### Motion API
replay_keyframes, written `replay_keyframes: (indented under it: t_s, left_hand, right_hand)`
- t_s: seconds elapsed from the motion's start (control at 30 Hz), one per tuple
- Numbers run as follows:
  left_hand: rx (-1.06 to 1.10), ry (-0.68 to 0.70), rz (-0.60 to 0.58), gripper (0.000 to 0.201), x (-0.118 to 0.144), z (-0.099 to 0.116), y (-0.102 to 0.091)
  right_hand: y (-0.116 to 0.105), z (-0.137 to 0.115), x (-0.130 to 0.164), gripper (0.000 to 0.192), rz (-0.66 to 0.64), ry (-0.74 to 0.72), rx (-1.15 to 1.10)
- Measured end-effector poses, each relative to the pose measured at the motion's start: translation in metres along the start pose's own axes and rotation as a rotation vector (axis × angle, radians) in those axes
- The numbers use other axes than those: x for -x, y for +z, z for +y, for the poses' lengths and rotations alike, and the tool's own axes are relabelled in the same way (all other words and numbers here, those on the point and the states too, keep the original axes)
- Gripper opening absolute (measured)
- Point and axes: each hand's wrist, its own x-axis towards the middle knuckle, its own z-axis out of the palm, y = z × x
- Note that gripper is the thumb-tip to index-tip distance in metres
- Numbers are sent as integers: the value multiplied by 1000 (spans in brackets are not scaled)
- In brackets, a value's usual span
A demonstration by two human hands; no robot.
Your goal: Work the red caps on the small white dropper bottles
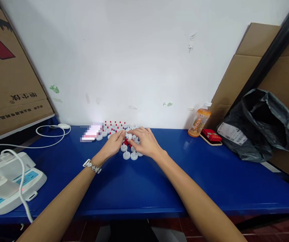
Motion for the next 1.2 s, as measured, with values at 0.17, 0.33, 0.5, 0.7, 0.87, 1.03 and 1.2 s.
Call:
replay_keyframes:
  t_s: [0.17,0.33,0.5,0.7,0.87,1.03,1.2]
  left_hand:
    - [100,-104,101,40,-9,-3,0]
    - [137,-127,146,38,-10,-22,-18]
    - [-218,77,34,29,-6,-21,-9]
    - [-243,128,16,31,2,-20,-20]
    - [20,116,48,31,10,-9,-36]
    - [253,94,131,29,7,-10,-40]
    - [129,16,164,26,7,-30,-70]
  right_hand:
    - [-4,-5,0,29,37,-40,204]
    - [-8,9,9,18,237,187,109]
    - [5,8,11,23,295,332,-180]
    - [14,10,15,21,259,380,-312]
    - [24,-6,5,23,219,355,-368]
    - [45,-35,-24,23,163,251,-419]
    - [55,-30,-42,25,123,193,-326]
